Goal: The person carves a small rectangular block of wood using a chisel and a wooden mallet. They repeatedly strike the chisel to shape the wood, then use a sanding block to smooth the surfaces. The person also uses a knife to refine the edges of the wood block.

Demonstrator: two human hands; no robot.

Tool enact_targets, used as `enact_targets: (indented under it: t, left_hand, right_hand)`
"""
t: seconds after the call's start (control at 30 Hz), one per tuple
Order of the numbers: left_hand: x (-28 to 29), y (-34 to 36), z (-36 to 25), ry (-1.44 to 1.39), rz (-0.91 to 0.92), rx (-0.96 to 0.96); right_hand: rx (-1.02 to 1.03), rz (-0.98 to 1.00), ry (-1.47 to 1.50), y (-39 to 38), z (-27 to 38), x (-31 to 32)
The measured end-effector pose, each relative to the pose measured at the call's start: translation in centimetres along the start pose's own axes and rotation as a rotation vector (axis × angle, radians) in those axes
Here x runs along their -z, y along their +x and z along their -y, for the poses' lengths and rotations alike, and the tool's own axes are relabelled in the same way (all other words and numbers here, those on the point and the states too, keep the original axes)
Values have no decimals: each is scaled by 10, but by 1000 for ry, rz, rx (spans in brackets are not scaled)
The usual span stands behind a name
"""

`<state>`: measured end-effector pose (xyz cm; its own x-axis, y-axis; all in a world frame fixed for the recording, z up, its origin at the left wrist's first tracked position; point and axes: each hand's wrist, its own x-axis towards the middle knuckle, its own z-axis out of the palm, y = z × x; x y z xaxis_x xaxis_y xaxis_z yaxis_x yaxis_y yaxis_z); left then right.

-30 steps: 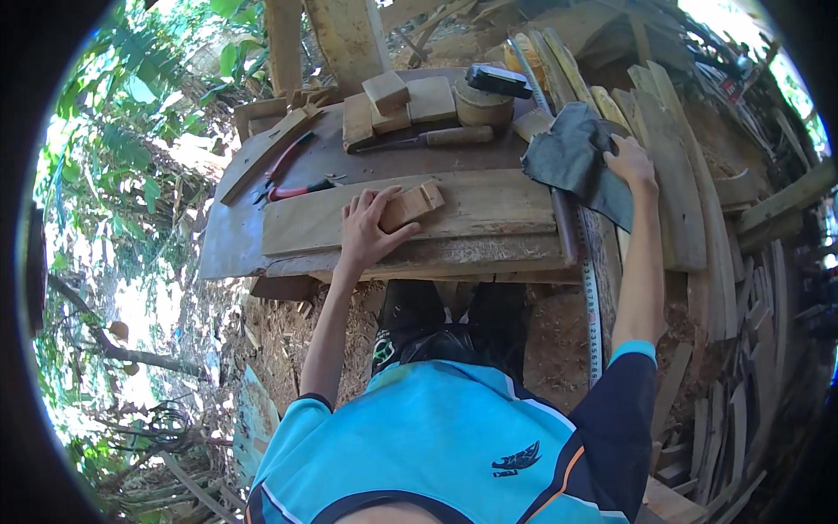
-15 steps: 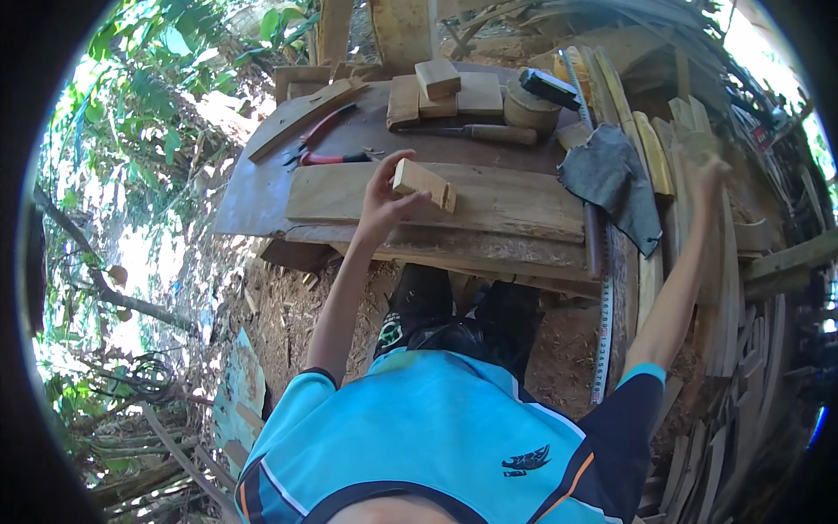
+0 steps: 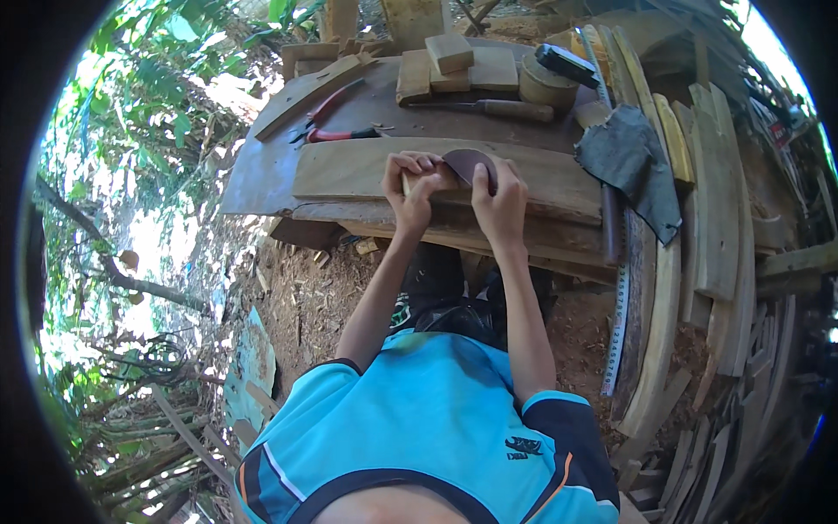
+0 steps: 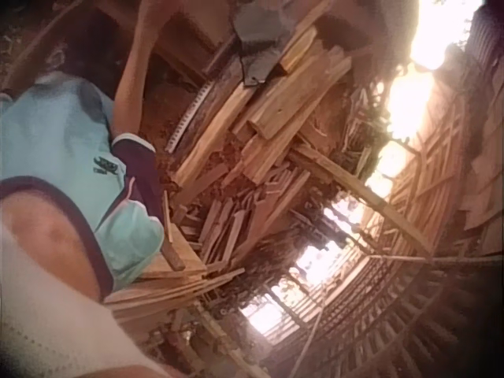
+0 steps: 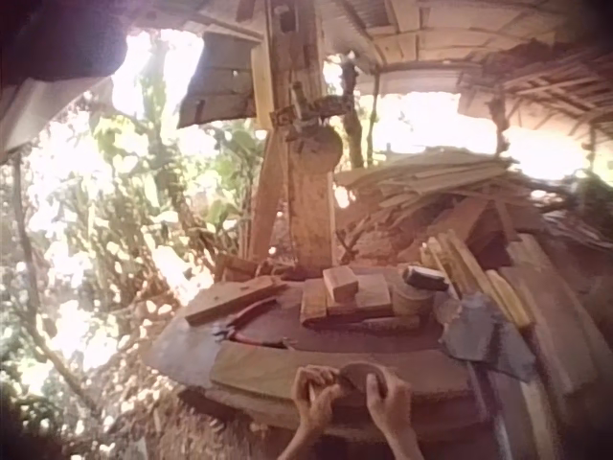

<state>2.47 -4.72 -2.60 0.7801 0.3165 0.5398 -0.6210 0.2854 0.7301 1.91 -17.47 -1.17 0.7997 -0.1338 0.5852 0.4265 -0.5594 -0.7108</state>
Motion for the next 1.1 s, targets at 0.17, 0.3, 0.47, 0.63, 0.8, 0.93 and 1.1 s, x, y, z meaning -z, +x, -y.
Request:
enact_targets:
  t: [0.17, 0.3, 0.47, 0.63, 0.8, 0.93, 1.1]
  left_hand:
    - [9, -3, 1, 154, -9, -65]
    - [5, 0, 0, 56, -26, -48]
    - [1, 1, -1, 24, -37, -17]
    - [-5, 5, 2, 96, 21, -86]
    - [0, 11, 7, 82, 17, -155]
    - [-11, 10, 4, 3, 30, -102]
    - [-6, 10, 6, -73, 30, -123]
  right_hand:
    - [-241, 433, 95, 16, 28, 26]
    - [-19, 318, 91, 2, 14, 18]
    - [-44, 161, -6, 1, 25, -5]
    - [94, 226, 18, 33, 8, -20]
    - [11, 310, 81, 9, 21, -5]
    - [41, 263, 18, 32, 5, -17]
    - [3, 255, 42, 17, 23, -8]
